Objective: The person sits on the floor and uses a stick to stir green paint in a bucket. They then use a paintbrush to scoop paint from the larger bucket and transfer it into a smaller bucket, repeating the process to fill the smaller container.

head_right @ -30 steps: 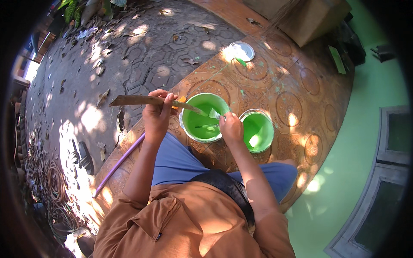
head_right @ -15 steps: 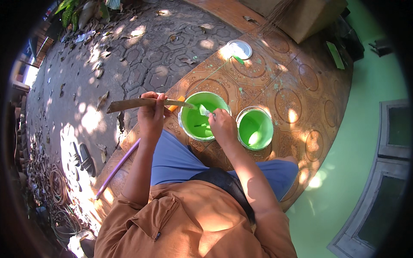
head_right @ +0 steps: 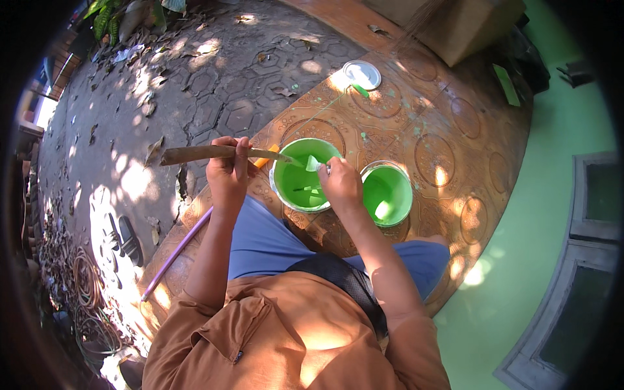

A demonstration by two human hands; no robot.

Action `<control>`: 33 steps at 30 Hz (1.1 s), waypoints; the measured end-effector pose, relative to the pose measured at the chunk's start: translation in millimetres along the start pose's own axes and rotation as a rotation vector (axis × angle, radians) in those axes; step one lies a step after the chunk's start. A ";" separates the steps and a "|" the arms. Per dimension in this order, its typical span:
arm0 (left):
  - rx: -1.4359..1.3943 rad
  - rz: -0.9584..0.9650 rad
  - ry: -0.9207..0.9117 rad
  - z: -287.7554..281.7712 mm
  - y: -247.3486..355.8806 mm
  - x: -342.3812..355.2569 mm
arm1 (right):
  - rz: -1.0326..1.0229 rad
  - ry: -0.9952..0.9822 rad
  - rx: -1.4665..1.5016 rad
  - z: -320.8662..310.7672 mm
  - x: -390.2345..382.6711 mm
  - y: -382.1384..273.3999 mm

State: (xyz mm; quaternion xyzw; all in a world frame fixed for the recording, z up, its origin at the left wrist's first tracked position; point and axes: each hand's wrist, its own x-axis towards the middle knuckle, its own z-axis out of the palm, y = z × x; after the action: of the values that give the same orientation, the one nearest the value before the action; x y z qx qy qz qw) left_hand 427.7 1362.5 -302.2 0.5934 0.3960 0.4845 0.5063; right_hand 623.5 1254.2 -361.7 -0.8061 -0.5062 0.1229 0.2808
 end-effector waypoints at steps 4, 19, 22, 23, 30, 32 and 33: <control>-0.015 -0.004 -0.022 11.4 2.1 -3.3 | -0.017 0.007 -0.022 13.7 0.3 -10.2; 0.008 -0.006 0.044 19.8 4.6 -0.3 | 0.031 0.032 0.013 8.2 1.7 -9.3; -0.005 0.000 0.051 21.7 3.2 1.1 | 0.029 0.027 -0.043 32.7 5.8 12.2; -0.022 0.004 0.057 20.8 2.9 2.4 | 0.057 0.013 -0.057 32.4 4.9 20.5; -0.009 0.008 0.109 11.2 5.2 3.0 | 0.046 0.038 0.075 8.8 -0.7 -0.6; -0.030 0.028 0.091 17.2 7.4 1.3 | 0.071 0.017 -0.005 15.8 -2.9 5.1; -0.074 0.016 0.092 20.0 10.0 0.2 | 0.083 0.006 -0.045 20.9 -4.3 11.6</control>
State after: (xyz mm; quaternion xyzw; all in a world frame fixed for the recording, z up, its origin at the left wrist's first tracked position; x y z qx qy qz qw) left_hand 447.0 1356.6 -292.7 0.5544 0.3959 0.5298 0.5052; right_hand 620.1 1253.4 -385.7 -0.8328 -0.4742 0.1208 0.2588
